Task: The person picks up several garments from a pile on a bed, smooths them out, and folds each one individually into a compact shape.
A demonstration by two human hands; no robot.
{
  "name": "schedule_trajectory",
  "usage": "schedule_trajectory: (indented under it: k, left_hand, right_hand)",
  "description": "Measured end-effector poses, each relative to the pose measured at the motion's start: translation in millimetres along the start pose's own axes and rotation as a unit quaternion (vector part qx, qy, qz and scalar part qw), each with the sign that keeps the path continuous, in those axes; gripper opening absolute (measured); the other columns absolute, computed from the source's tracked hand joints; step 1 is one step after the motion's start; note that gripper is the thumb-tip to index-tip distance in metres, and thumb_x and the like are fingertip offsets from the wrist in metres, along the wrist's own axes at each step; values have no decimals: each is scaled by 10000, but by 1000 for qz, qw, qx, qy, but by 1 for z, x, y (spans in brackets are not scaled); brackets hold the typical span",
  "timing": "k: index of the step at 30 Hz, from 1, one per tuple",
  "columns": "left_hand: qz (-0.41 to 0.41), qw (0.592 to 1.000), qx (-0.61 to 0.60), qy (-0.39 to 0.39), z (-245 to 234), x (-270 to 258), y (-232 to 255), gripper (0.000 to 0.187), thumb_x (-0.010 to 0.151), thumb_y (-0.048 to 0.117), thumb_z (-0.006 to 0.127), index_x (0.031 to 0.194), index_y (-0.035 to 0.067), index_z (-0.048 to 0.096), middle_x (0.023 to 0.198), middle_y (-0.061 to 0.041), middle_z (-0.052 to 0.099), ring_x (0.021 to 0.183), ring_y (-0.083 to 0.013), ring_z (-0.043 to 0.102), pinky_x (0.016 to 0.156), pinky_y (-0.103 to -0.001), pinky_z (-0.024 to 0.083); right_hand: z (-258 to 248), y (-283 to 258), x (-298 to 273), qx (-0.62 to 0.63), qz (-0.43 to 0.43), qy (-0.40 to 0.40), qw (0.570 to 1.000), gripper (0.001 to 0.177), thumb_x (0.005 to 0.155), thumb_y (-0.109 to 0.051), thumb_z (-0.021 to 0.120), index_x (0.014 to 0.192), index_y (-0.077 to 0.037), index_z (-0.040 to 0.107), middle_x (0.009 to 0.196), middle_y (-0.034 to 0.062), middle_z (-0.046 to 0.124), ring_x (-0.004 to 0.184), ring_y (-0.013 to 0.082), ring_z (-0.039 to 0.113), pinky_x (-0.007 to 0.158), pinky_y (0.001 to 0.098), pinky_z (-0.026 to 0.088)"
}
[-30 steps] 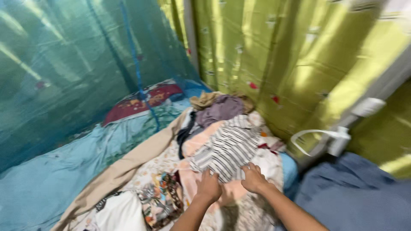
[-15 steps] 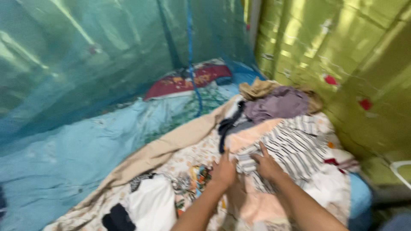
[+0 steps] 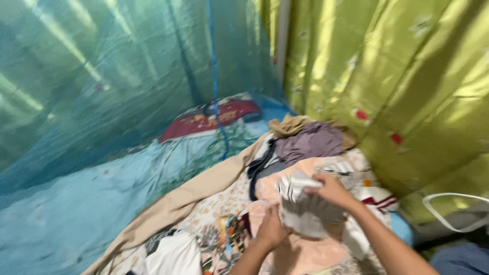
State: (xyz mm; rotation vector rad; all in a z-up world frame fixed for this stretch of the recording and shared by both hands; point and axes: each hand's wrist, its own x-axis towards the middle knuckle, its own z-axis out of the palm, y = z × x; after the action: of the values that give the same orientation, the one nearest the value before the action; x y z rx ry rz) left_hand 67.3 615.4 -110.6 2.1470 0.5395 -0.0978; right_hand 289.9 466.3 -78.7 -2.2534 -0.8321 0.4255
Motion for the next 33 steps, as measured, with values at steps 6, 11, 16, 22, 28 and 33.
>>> schedule_trajectory:
  k: [6, 11, 16, 22, 28, 33]
  left_hand:
    - [205, 964, -122, 120, -40, -1, 134, 766, 687, 361, 937, 1274, 83, 529, 1528, -205, 393, 1432, -373, 404, 1154, -418, 375]
    - [399, 877, -189, 189, -61, -53, 268, 707, 634, 174, 866, 1260, 56, 560, 1525, -221, 383, 1348, -354, 459, 1099, -417, 378]
    - [389, 850, -340, -106, -25, -99, 357, 459, 781, 99, 765, 1217, 60, 628, 1138, -88, 686, 1067, -153, 627, 938, -289, 509]
    - [342, 825, -404, -200, 32, -147, 400, 183, 852, 95, 678, 1024, 58, 729, 892, 41, 740, 833, -60, 656, 773, -222, 524]
    - [365, 836, -343, -222, 113, -208, 444, 346, 946, 187, 779, 739, 47, 540, 699, 49, 511, 643, -52, 427, 551, -258, 346]
    - [304, 823, -366, -310, 191, -297, 493, 228, 924, 297, 741, 815, 103, 686, 696, 67, 568, 610, -42, 438, 524, -236, 338]
  right_hand:
    - [-180, -98, -115, 432, -28, -25, 901, 501, 839, -227, 771, 1277, -7, 669, 1121, 41, 726, 952, 123, 617, 815, 288, 473]
    - [-259, -121, -221, 463, -18, -3, 886, 578, 817, -201, 741, 1360, -47, 614, 1187, 36, 719, 1024, 125, 647, 861, 280, 507]
    - [-300, -118, -294, 385, -39, 22, 922, 530, 866, -182, 764, 1343, 13, 642, 1095, 69, 723, 966, 156, 653, 818, 340, 544]
    - [-348, -70, -393, 366, -9, 176, 914, 331, 878, -131, 757, 1163, 10, 665, 1025, 35, 741, 944, 135, 661, 851, 316, 509]
    - [-369, 11, -515, 535, 4, 430, 728, 253, 925, -236, 674, 1109, -63, 659, 1037, 35, 726, 1019, 167, 665, 936, 335, 526]
    - [-327, 24, -596, 325, -37, 583, 743, 472, 906, -133, 720, 1313, -72, 488, 1162, 68, 576, 1075, 182, 624, 951, 341, 497]
